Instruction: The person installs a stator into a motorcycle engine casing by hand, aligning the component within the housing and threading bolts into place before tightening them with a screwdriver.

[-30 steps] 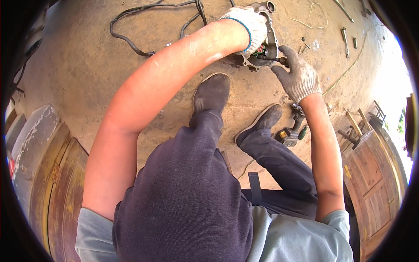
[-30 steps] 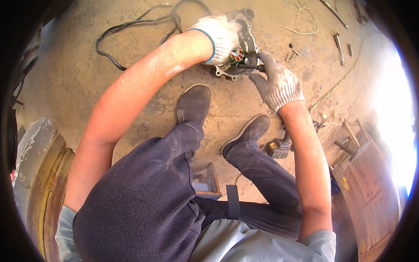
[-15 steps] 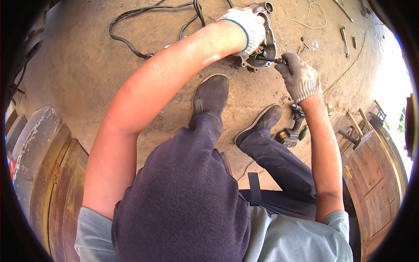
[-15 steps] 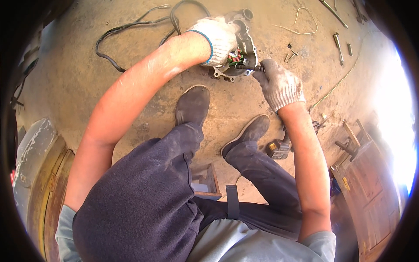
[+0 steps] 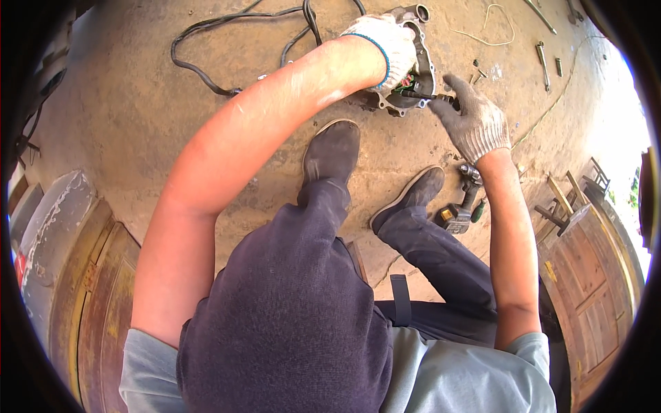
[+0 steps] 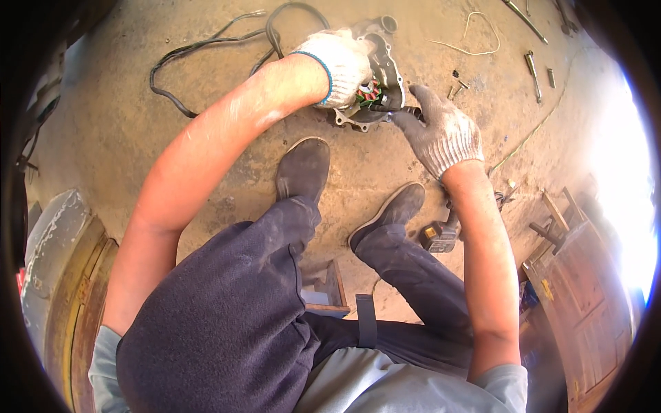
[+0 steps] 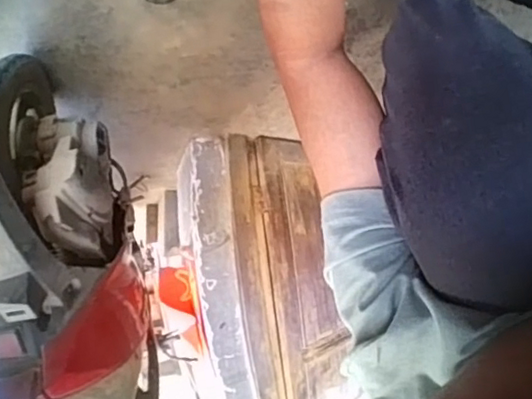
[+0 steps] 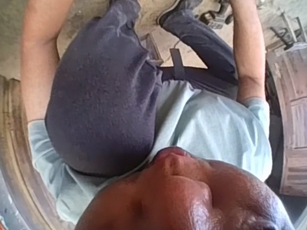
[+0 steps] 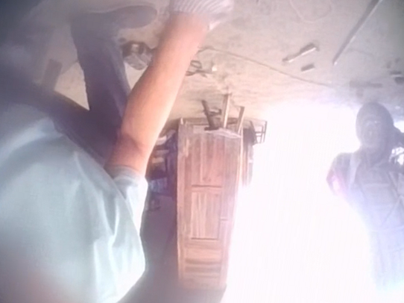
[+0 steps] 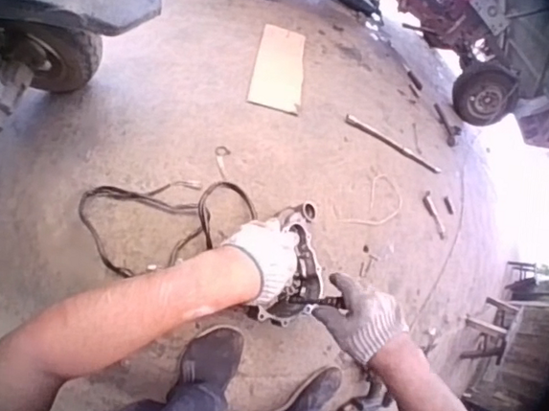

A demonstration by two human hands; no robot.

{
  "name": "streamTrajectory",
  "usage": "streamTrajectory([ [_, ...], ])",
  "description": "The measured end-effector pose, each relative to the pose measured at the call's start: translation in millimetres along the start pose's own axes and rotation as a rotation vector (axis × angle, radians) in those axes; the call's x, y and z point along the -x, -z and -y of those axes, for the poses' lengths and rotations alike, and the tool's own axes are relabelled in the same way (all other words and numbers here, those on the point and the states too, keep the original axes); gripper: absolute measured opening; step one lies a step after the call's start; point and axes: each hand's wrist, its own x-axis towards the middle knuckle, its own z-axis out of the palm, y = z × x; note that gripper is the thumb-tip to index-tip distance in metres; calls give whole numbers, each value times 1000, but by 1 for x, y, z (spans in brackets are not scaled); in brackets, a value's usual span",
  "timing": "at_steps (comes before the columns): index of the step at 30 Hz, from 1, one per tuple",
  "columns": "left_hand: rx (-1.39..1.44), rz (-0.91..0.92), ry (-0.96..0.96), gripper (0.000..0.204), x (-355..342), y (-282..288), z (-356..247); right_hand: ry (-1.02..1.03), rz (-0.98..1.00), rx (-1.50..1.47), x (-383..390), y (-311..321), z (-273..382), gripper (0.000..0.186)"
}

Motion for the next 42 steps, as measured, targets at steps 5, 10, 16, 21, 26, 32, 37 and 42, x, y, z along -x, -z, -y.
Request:
streamTrajectory([
  [5, -7, 10, -13, 31, 1, 1, -1, -20, 22, 35, -3, 1, 1, 42],
  [10, 26, -18, 24, 30, 1, 1, -1, -27, -18, -21, -2, 1, -3, 44],
  [16, -58, 68, -39, 30, -2, -2, -1, -45, 50, 3, -2, -6, -9, 36],
  [21, -49, 51, 1, 29, -3, -4, -1, 242, -134, -97, -6, -7, 1, 39],
  [26, -46, 43, -15, 29, -5, -8, 0, -69, 267, 120, -20, 5, 11, 34],
  [32, 9, 34, 28, 33, -3, -5, 1, 232, 147, 67, -17, 1, 10, 30],
  [37, 16, 67, -12, 42, 1, 3, 0, 158, 142, -19, -23, 3, 2, 25],
  [42, -10, 43, -40, 45, 1, 5, 0, 131, 66, -144, -18, 8, -19, 25],
])
